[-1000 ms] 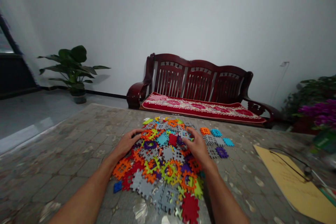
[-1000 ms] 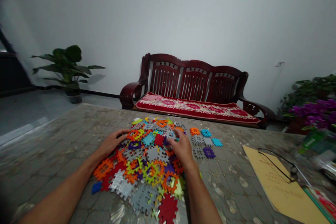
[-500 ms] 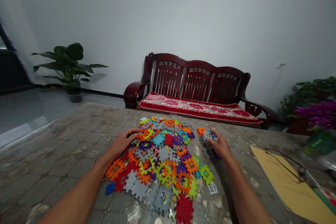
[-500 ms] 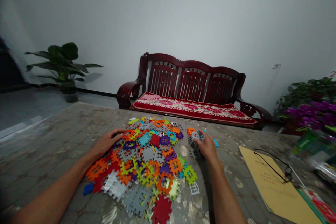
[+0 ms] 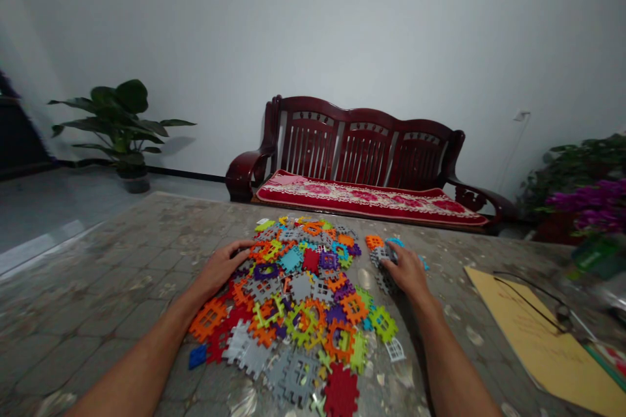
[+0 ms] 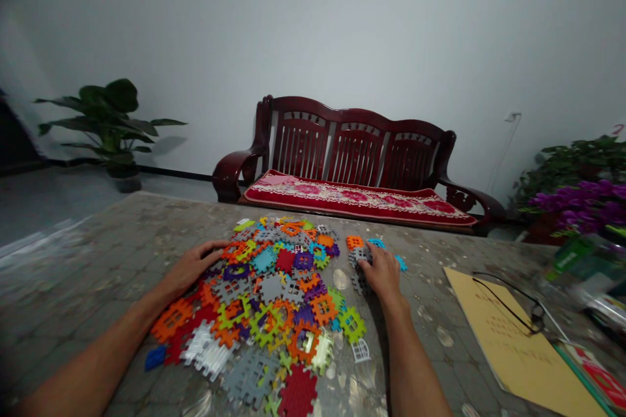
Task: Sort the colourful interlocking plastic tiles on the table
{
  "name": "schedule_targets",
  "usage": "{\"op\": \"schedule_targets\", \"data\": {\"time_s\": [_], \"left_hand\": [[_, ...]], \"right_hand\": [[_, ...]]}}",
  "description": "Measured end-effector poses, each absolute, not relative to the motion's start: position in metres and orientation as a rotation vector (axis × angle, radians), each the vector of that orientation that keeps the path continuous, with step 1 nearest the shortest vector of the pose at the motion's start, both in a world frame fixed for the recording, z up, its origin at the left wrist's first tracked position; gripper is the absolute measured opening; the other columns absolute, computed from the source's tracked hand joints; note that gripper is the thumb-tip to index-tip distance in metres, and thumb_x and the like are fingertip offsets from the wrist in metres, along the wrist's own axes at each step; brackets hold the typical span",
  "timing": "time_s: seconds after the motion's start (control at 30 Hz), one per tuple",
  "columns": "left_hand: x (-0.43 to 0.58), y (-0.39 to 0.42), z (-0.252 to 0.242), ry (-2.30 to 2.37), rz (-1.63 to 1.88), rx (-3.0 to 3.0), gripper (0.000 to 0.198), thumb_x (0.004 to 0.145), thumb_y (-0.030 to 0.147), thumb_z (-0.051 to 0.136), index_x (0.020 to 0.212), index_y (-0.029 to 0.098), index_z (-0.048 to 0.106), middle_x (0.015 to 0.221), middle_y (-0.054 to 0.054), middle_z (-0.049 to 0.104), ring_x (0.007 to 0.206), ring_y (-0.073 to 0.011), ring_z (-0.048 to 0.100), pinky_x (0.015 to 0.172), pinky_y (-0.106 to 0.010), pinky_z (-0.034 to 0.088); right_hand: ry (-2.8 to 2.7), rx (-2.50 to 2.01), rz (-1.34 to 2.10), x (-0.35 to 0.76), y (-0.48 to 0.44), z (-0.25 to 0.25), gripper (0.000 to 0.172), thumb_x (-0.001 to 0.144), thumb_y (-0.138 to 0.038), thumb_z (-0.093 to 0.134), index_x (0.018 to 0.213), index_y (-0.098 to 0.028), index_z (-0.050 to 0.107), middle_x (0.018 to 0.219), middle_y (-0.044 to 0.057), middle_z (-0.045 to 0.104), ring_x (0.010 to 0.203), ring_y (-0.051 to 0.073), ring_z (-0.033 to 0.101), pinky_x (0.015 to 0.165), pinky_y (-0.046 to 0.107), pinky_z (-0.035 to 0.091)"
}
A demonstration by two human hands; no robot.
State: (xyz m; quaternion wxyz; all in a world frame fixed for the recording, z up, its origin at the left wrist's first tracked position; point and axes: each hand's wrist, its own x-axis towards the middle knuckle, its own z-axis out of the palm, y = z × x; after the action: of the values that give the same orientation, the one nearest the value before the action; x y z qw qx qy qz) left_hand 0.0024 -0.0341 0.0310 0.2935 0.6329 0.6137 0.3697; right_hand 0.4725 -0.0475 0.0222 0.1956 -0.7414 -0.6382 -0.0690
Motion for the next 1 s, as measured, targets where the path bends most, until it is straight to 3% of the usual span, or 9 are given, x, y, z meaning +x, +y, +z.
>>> {"op": "schedule_targets", "data": {"time_s": [0.27,0.6,1.0], "left_hand": [[0.005,-0.038,0.036,1.629,0.974,1.675,0.055,0.072,0.061,0.054,0.108,0.023,0.072,0.118,-0.005,0.072,0.106,-0.0271,0.066,0.1,-0.037,0.047],[0.005,-0.039,0.037,1.609,0.991,1.658,0.052,0.072,0.061,0.057,0.106,0.025,0.073,0.116,-0.004,0.073,0.108,-0.0277,0.065,0.103,-0.038,0.045],[0.005,-0.039,0.036,1.608,0.999,1.693,0.049,0.074,0.058,0.056,0.105,0.025,0.073,0.116,-0.003,0.073,0.108,-0.0271,0.065,0.102,-0.036,0.046]], "right_hand": [[-1.778,-2.094,-0.18,0.468,-0.049,0.026,0.049,0.085,-0.038,0.056,0.133,-0.024,0.058,0.126,0.009,0.064,0.118,0.027,0.056,0.102,0.039,0.039],[-1.817,-2.197,-0.212,0.455,-0.052,0.028,0.069,0.079,-0.049,0.063,0.141,-0.023,0.047,0.134,0.012,0.059,0.132,0.032,0.043,0.109,0.047,0.027],[-1.866,-2.186,-0.262,0.451,-0.049,0.025,0.072,0.08,-0.048,0.061,0.144,-0.024,0.043,0.134,0.01,0.06,0.129,0.031,0.045,0.106,0.044,0.027]]}}
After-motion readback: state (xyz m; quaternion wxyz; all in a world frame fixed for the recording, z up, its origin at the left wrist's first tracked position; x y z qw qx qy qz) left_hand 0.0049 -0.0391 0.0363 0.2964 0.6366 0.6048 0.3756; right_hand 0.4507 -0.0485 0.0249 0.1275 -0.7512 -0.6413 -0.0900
